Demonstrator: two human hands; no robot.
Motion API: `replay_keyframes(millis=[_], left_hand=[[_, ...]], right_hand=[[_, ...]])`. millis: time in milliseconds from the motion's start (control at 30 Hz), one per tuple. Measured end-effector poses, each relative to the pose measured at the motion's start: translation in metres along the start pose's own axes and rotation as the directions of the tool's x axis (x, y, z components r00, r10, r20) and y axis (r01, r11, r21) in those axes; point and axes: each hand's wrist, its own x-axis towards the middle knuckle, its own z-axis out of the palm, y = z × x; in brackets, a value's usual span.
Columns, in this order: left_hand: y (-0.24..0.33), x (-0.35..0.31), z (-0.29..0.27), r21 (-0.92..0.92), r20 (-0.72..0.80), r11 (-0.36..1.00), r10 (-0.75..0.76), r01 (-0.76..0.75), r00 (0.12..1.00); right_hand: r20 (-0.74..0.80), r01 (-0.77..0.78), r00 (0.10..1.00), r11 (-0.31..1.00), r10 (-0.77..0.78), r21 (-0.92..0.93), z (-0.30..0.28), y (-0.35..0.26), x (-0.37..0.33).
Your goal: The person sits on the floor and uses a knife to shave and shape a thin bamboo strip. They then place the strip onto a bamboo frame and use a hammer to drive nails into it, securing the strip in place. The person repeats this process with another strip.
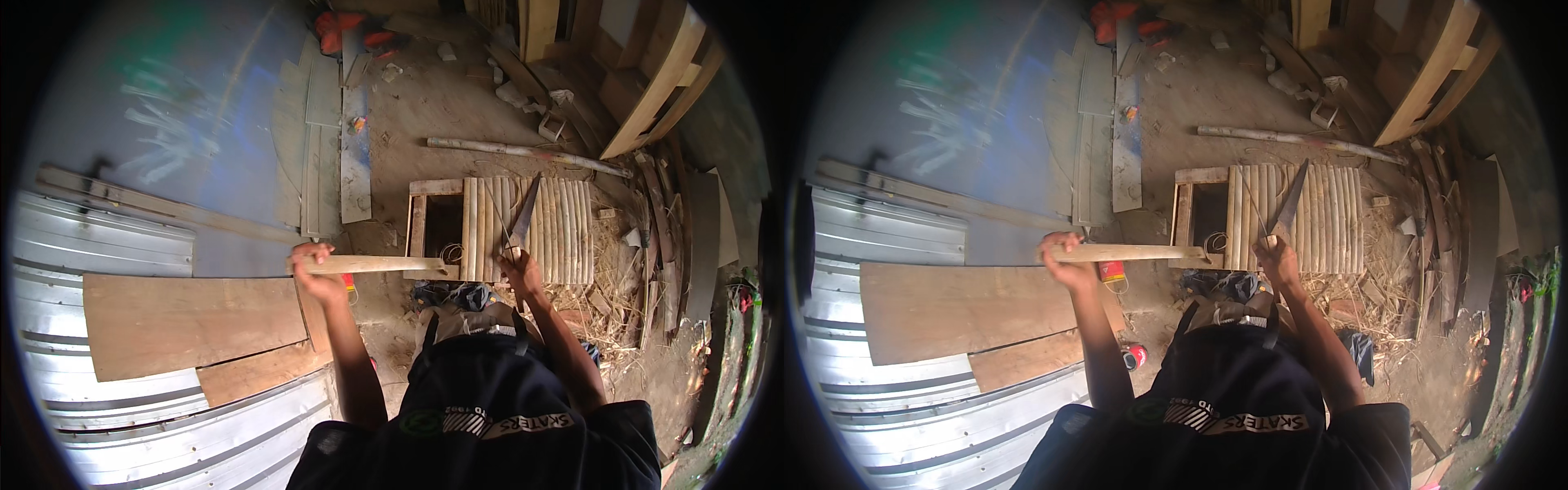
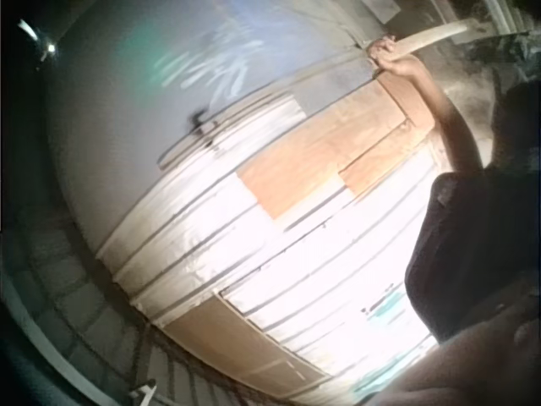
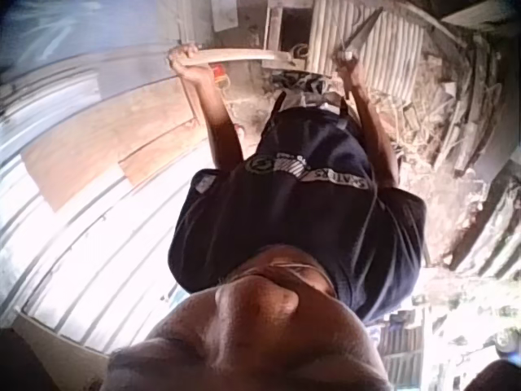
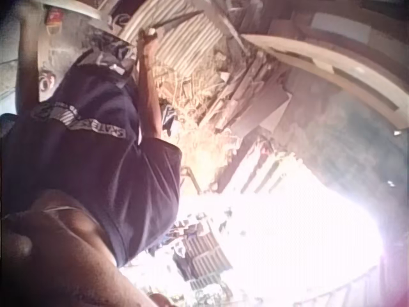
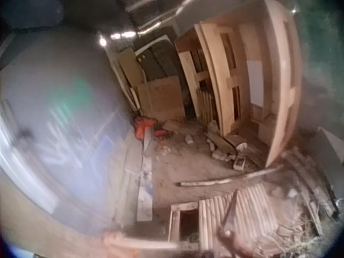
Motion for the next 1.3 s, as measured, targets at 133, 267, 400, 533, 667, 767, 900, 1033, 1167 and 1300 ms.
replay_keyframes(millis=[133,267,400,533,667,767,900,1033,1167,1300], left_hand=[[-0.050,-0.042,-0.002,0.548,0.226,0.836,-0.117,-0.027,0.967],[-0.075,-0.065,-0.016,0.779,0.340,0.613,-0.234,-0.133,0.911],[-0.076,-0.071,-0.023,0.840,0.372,0.518,-0.334,-0.161,0.866],[-0.054,-0.069,-0.019,0.864,0.345,0.482,-0.357,-0.145,0.868],[-0.029,-0.063,-0.005,0.873,0.365,0.451,-0.359,-0.183,0.859],[-0.026,-0.062,0.001,0.856,0.415,0.460,-0.344,-0.234,0.842],[-0.047,-0.069,-0.002,0.796,0.465,0.549,-0.285,-0.255,0.838],[-0.070,-0.085,-0.013,0.786,0.461,0.570,-0.288,-0.237,0.839],[-0.074,-0.093,-0.027,0.835,0.273,0.548,-0.347,-0.043,0.897],[-0.065,-0.090,-0.032,0.801,0.095,0.568,-0.430,0.187,0.898]], right_hand=[[0.058,0.084,0.995,0.989,-0.078,-0.122,-0.002,0.018,-0.004],[0.104,0.077,0.993,0.975,-0.056,-0.206,-0.004,0.030,-0.006],[0.126,0.068,0.991,0.987,-0.050,-0.142,-0.006,0.032,-0.011],[0.086,0.162,0.986,0.950,-0.144,-0.267,-0.005,0.031,-0.016],[0.128,0.151,0.984,0.953,-0.121,-0.263,0.001,0.034,-0.016],[0.141,0.188,0.977,0.960,-0.161,-0.207,0.006,0.038,-0.013],[0.157,0.244,0.964,0.948,-0.214,-0.203,0.010,0.043,-0.009],[0.225,0.289,0.947,0.909,-0.227,-0.300,0.012,0.036,-0.008],[0.264,0.329,0.932,0.886,-0.249,-0.326,0.013,0.022,-0.012],[0.261,0.257,0.952,0.883,-0.161,-0.392,0.017,0.018,-0.014]])
